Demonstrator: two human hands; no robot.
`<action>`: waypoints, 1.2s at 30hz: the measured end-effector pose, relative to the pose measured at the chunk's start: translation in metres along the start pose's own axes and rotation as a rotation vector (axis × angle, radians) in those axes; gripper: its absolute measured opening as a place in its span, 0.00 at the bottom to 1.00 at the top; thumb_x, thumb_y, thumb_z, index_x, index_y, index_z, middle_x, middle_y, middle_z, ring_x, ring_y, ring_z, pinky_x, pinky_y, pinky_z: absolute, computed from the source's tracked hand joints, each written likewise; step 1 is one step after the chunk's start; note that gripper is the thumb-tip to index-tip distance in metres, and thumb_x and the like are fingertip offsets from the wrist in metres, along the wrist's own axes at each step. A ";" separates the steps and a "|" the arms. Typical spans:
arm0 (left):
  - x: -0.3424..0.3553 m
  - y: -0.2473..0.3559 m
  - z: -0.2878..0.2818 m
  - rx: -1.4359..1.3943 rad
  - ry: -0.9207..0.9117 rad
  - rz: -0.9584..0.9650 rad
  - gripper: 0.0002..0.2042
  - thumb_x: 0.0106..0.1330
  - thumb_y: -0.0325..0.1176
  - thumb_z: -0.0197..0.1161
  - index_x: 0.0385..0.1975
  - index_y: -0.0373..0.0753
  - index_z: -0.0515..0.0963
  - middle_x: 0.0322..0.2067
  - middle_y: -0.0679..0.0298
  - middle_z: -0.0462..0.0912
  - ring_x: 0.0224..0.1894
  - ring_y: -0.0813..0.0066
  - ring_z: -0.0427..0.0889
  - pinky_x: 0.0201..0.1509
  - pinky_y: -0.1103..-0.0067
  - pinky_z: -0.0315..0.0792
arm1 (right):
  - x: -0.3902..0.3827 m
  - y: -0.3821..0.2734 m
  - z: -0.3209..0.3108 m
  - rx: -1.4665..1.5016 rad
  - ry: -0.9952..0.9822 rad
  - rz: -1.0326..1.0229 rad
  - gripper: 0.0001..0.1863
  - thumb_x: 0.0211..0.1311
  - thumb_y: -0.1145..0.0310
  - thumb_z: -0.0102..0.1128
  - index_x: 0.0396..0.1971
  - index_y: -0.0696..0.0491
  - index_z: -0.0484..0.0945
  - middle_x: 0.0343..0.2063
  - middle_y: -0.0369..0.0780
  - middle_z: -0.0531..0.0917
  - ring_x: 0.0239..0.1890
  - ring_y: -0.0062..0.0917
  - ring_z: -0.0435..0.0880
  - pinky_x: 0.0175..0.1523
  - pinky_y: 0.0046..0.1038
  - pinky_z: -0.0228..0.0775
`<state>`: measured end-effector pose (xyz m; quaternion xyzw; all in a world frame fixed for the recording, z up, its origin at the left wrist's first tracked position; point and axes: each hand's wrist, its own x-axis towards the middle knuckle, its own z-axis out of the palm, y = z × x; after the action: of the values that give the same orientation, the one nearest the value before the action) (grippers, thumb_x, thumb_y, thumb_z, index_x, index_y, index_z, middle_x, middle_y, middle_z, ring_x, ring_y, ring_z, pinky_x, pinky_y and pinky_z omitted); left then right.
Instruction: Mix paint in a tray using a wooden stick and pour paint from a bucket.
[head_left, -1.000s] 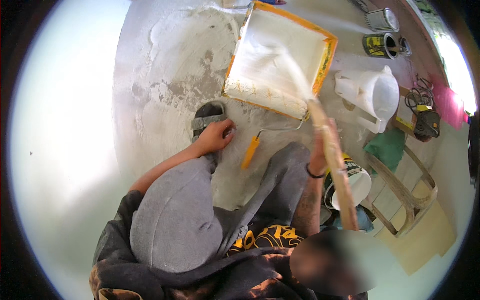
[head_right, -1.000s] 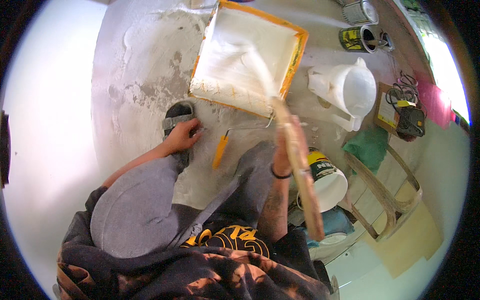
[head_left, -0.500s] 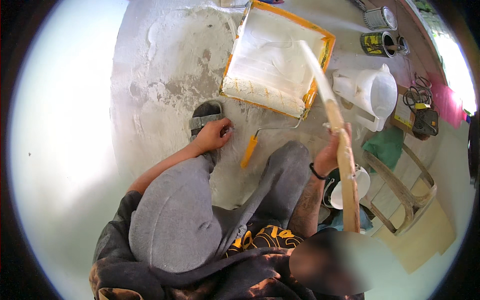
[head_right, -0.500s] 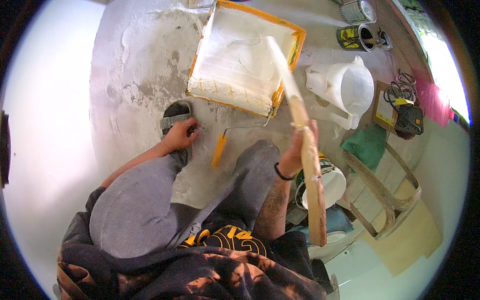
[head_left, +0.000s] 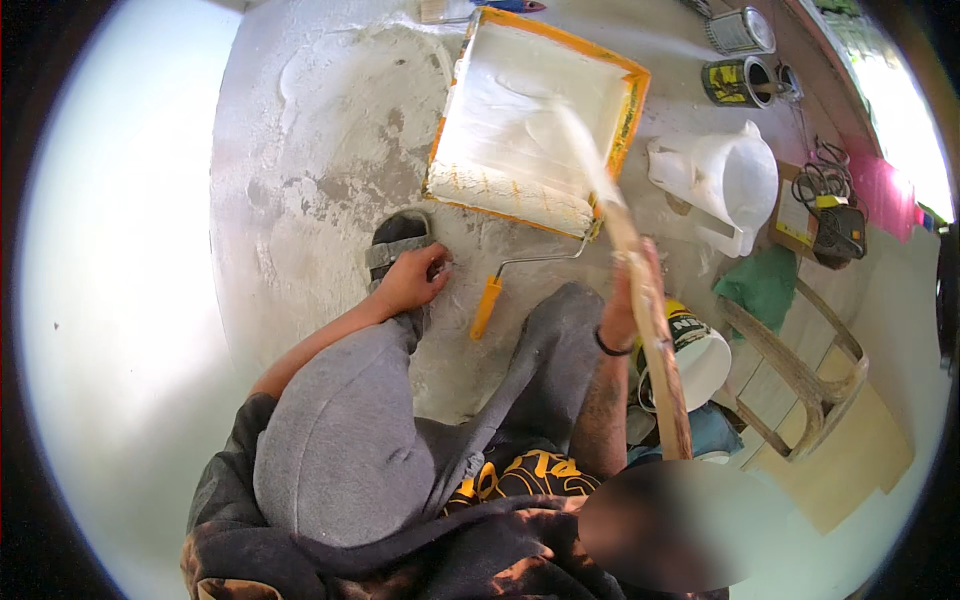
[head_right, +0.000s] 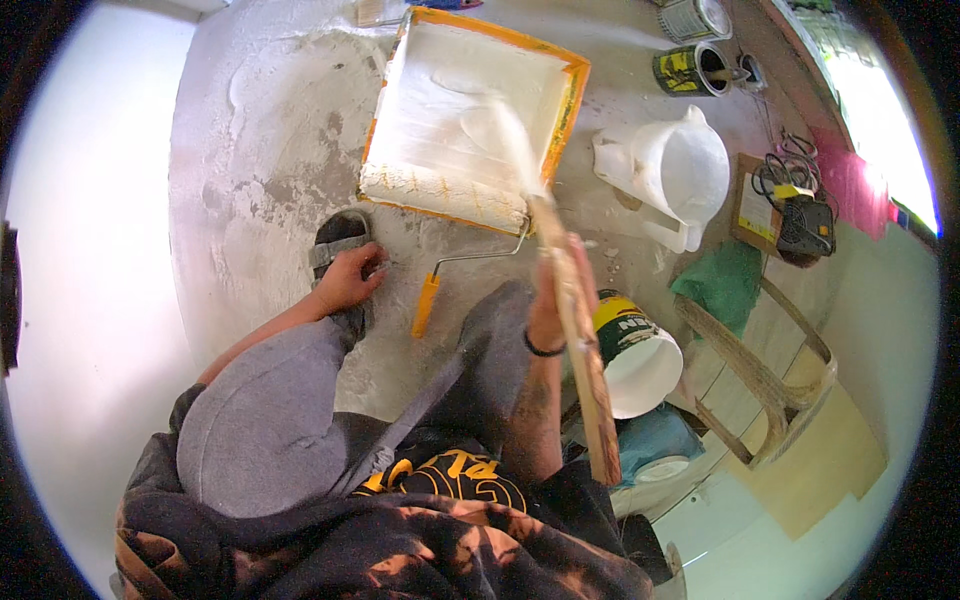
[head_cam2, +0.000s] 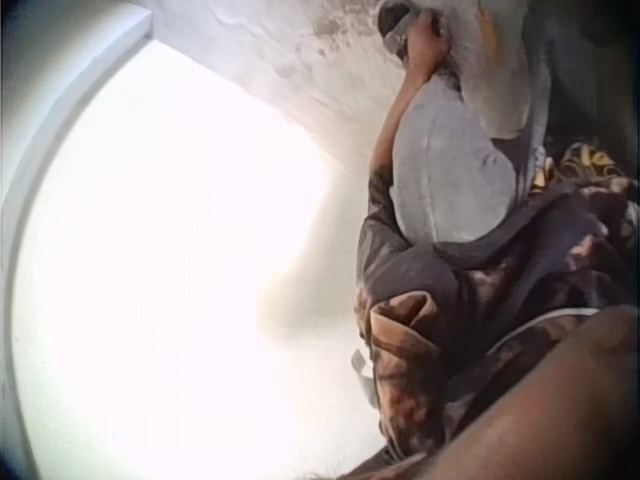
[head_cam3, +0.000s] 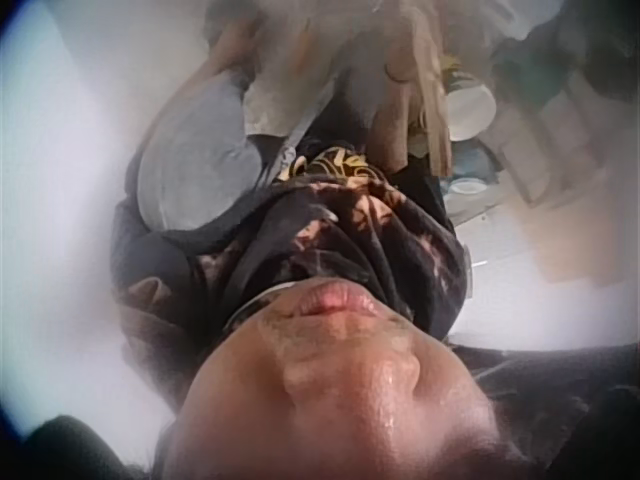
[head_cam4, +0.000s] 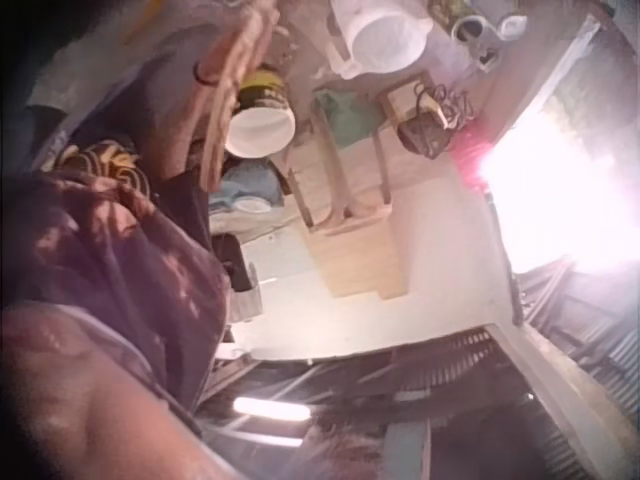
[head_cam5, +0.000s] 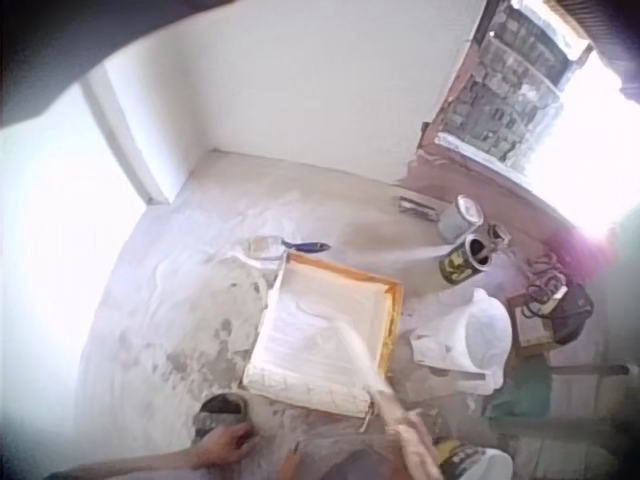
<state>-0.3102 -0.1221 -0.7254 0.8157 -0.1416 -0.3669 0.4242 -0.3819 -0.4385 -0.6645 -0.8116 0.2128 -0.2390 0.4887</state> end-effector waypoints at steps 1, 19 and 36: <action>0.003 0.003 0.002 0.012 -0.021 -0.005 0.11 0.58 0.30 0.64 0.38 0.36 0.74 0.27 0.55 0.79 0.28 0.60 0.79 0.34 0.70 0.73 | 0.001 0.008 -0.014 -0.058 0.026 0.053 0.25 0.61 0.76 0.61 0.59 0.63 0.68 0.58 0.48 0.73 0.58 0.32 0.73 0.62 0.33 0.67; 0.004 -0.010 0.008 0.059 -0.012 0.040 0.12 0.57 0.32 0.64 0.39 0.36 0.75 0.26 0.53 0.80 0.29 0.55 0.81 0.34 0.68 0.74 | 0.025 -0.008 0.051 -0.072 0.130 -0.199 0.18 0.57 0.73 0.66 0.47 0.64 0.79 0.46 0.49 0.82 0.46 0.31 0.82 0.52 0.29 0.74; 0.011 -0.009 0.010 0.034 0.005 0.041 0.12 0.57 0.30 0.65 0.38 0.35 0.74 0.27 0.53 0.80 0.27 0.61 0.80 0.34 0.71 0.74 | -0.006 0.020 -0.012 -0.100 0.029 -0.181 0.20 0.59 0.71 0.65 0.51 0.62 0.77 0.53 0.49 0.78 0.53 0.35 0.78 0.60 0.35 0.69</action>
<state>-0.3108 -0.1285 -0.7413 0.8206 -0.1635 -0.3538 0.4179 -0.3965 -0.4518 -0.6786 -0.8473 0.1576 -0.2830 0.4210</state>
